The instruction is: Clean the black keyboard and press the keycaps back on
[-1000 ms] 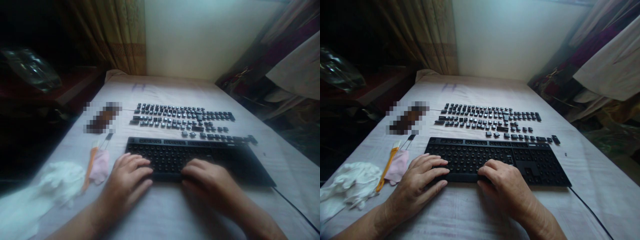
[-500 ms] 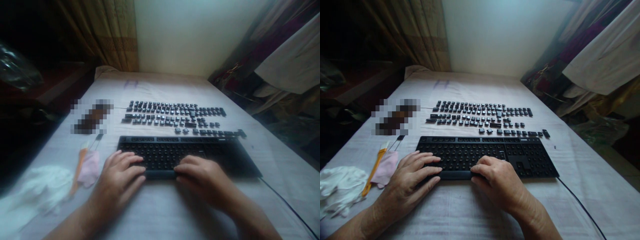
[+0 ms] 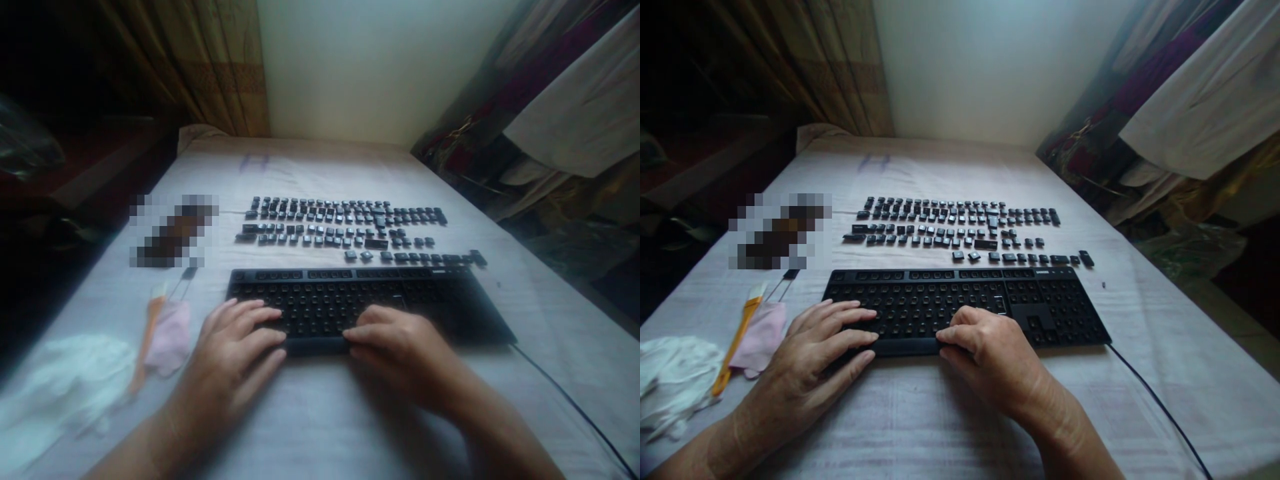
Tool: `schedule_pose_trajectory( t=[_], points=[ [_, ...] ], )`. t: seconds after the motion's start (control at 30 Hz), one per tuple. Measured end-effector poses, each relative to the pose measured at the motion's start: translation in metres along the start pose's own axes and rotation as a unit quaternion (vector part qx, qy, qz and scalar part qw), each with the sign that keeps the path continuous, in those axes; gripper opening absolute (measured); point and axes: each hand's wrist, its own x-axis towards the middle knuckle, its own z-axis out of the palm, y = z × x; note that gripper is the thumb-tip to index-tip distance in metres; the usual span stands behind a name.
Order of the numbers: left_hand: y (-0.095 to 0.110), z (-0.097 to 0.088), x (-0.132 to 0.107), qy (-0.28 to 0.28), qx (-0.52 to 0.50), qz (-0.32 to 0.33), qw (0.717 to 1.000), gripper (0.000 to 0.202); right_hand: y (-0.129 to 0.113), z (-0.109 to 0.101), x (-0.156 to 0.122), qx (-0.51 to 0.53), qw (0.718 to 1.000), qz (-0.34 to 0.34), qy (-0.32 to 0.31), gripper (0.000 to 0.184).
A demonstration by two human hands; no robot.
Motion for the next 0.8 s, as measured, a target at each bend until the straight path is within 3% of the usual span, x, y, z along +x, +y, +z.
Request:
schedule_pose_trajectory(
  t=[0.43,0.8],
  points=[
    [-0.0037,0.0016,-0.0009,0.007,0.004,0.048,0.999,0.016,-0.0021,0.0011,0.0005,-0.042,0.998,-0.032,0.023,0.018],
    [-0.0024,0.0002,0.0,-0.003,0.01,0.05,0.999,0.019,-0.0038,-0.0014,0.001,-0.03,0.999,-0.024,0.01,0.021]
  ],
)
